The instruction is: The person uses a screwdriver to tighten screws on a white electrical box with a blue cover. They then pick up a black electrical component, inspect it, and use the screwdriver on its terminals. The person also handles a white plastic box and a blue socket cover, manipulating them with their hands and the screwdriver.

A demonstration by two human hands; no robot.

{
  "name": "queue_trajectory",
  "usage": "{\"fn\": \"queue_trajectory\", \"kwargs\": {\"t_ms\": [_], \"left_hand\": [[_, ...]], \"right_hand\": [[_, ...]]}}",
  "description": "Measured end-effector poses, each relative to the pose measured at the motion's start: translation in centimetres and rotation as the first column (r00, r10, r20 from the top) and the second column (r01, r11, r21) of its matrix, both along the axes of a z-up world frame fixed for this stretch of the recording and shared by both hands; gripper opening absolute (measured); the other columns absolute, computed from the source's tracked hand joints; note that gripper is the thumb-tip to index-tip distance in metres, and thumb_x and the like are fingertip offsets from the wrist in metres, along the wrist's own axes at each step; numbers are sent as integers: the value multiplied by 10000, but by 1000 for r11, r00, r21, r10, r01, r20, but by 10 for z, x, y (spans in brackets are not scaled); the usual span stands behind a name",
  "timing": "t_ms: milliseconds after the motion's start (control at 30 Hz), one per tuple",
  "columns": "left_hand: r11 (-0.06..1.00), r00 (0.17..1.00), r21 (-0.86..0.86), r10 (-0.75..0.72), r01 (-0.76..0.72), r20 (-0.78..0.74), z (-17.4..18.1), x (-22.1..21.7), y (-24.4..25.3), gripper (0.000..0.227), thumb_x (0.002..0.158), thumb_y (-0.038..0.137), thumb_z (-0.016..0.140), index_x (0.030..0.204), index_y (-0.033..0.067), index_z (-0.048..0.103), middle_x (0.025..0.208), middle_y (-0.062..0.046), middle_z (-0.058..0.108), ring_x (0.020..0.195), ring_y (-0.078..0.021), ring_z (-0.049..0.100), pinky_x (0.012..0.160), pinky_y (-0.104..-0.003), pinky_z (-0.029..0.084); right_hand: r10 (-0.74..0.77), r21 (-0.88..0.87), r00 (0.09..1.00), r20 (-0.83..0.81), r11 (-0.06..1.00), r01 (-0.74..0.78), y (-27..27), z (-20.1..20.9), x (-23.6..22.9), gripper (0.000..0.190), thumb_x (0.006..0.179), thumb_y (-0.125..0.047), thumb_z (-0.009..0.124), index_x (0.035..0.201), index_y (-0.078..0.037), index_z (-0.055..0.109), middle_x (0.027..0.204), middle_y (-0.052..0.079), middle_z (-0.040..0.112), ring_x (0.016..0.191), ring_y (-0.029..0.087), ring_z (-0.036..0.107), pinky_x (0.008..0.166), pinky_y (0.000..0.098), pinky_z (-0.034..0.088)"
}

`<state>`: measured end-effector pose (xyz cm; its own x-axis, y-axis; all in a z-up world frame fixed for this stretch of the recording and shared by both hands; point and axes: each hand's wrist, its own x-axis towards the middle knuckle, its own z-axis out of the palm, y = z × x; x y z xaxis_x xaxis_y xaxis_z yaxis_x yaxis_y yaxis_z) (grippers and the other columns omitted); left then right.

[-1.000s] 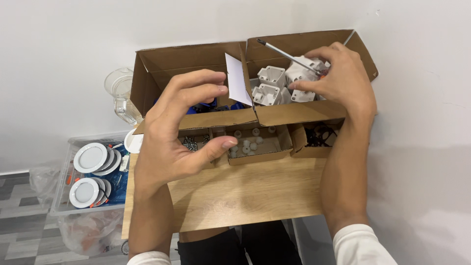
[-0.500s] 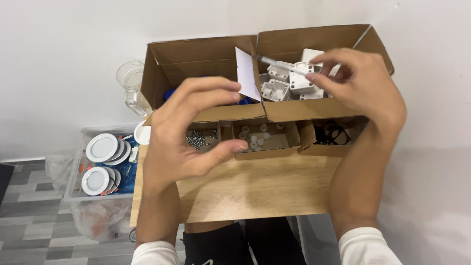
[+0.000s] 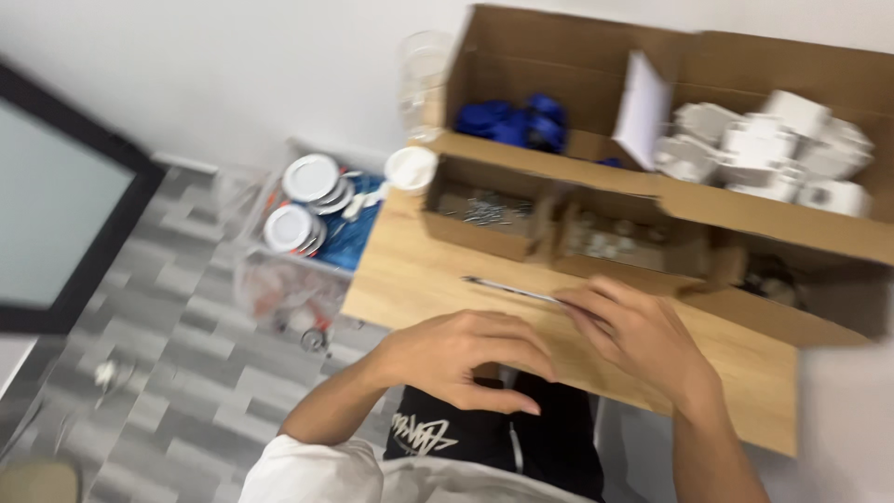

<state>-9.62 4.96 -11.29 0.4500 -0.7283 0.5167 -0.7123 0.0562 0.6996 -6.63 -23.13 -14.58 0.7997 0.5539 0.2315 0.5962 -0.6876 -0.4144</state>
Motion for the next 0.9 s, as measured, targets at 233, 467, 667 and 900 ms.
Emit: {"fn": "queue_trajectory", "kwargs": {"t_ms": [233,467,667,900], "left_hand": [[948,923,-21,305,-319,-236,-57,-30,116,241,1026,189,800,1221,73,720,1176,-101,763,1052,-243,753,1008,-358,610],[446,393,166,878,-880,-273,-176,54,236,207,1039,276,745,1175,120,738,1156,-26,791,999,-134,731,869,-286,576],[324,285,679,943,-658,-174,-321,155,264,778,960,560,761,1533,88,530,1548,-227,525,1409,-369,540,1180,-511,440],[416,231,826,907,-381,-351,-460,222,225,1179,829,529,828,1720,239,111,1742,-349,1,1404,-621,534,1241,-554,409]], "right_hand": [[-137,-63,973,184,987,151,-14,-78,-30,144,1072,-182,733,1169,-216,834,1143,-101,781,1074,155,726,841,341,589],[-198,-56,888,416,969,242,-43,-133,-38,182,1155,-90,863,1318,-170,875,1234,4,777,1047,233,701,1026,374,578],[-283,2,842,460,948,318,-57,-154,-43,216,1205,45,878,1319,-137,903,1274,58,789,1095,264,680,1095,421,559],[-332,63,845,419,939,338,-49,-154,-42,165,1163,23,888,1290,-82,881,1278,85,787,1113,229,702,1063,405,521]]}}
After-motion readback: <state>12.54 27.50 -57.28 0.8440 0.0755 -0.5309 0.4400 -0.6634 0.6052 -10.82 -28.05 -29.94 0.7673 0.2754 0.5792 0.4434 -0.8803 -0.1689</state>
